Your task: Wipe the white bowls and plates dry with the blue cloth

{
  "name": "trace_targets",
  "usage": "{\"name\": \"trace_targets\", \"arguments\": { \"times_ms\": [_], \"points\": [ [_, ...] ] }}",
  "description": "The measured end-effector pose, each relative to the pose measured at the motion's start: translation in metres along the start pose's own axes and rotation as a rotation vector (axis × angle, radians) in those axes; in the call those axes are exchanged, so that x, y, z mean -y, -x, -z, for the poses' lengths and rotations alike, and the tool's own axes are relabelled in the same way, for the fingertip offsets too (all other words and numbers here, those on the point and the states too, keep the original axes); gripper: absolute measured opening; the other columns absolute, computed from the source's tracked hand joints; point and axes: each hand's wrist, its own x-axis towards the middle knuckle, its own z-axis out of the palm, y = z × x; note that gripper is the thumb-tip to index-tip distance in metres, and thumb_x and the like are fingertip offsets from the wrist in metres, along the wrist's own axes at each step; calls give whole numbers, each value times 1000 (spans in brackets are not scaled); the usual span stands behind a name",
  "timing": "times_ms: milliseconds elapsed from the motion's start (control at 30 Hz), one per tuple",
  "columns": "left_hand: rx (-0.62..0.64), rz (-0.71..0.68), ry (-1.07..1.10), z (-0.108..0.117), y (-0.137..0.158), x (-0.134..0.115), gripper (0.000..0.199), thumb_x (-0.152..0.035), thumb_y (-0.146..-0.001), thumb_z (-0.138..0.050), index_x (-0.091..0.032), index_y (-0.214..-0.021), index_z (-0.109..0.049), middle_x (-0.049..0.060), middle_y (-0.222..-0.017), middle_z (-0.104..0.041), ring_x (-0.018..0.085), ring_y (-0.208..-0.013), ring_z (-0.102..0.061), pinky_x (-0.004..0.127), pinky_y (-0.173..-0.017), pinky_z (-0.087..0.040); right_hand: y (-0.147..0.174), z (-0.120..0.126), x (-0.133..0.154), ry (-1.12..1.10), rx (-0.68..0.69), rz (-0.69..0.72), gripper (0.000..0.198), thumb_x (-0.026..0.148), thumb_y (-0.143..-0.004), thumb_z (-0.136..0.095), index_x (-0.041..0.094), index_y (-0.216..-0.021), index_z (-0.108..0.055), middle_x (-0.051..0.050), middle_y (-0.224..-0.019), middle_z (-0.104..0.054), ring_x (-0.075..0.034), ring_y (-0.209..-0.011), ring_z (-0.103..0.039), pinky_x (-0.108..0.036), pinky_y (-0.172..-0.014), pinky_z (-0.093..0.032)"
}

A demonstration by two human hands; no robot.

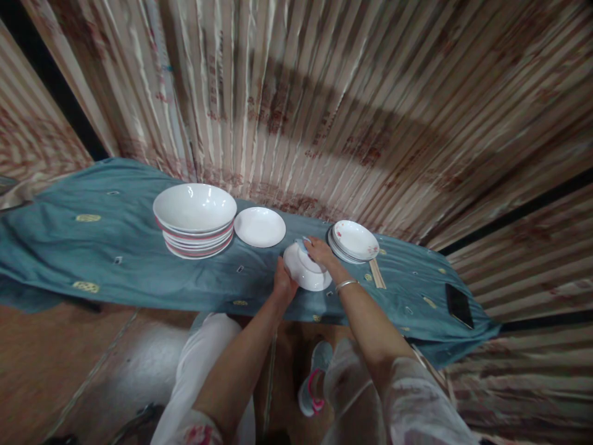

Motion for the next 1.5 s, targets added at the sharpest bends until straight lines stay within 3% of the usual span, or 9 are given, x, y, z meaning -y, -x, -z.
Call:
{"name": "trace_targets", "arguments": {
  "times_ms": [400,567,800,1333,1500],
  "points": [
    [55,-11,-6,6,-6,3,54,-46,-97,-26,-13,-129,-56,13,-125,-65,26,-121,-56,36,-102,-44,35,-14,-32,-172,-137,-166,46,33,-98,-31,13,-136,-48,-13,-137,-55,-21,-124,-53,-34,-105,-37],
    [42,-26,-7,5,-3,3,50,-44,-98,-26,-15,-124,-58,10,-122,-67,23,-121,-56,35,-103,-44,52,-32,-28,-355,-278,-267,49,33,-95,-31,10,-133,-49,-15,-135,-55,-23,-125,-51,-37,-106,-36],
    [8,-20,-34,3,-3,2,50,-42,-98,-26,-12,-122,-59,12,-117,-69,25,-121,-56,35,-102,-45,75,-57,-13,-421,-500,-352,53,36,-94,-24,7,-135,-45,-21,-137,-51,-27,-131,-44,-45,-107,-34],
    [49,-79,-2,5,-5,7,47,-37,-99,-26,-13,-111,-64,10,-110,-72,23,-119,-58,35,-104,-43,119,-77,25,-385,-534,-402,64,40,-97,-18,-1,-144,-28,-31,-148,-30,-35,-142,-26,-55,-109,-29],
    [79,-87,-1,6,-5,7,46,-37,-98,-27,-14,-104,-66,9,-109,-72,22,-122,-56,32,-103,-42,125,-90,30,-411,-565,-349,64,40,-96,-21,0,-146,-24,-34,-149,-26,-37,-143,-22,-63,-107,-27]
  ]
}}
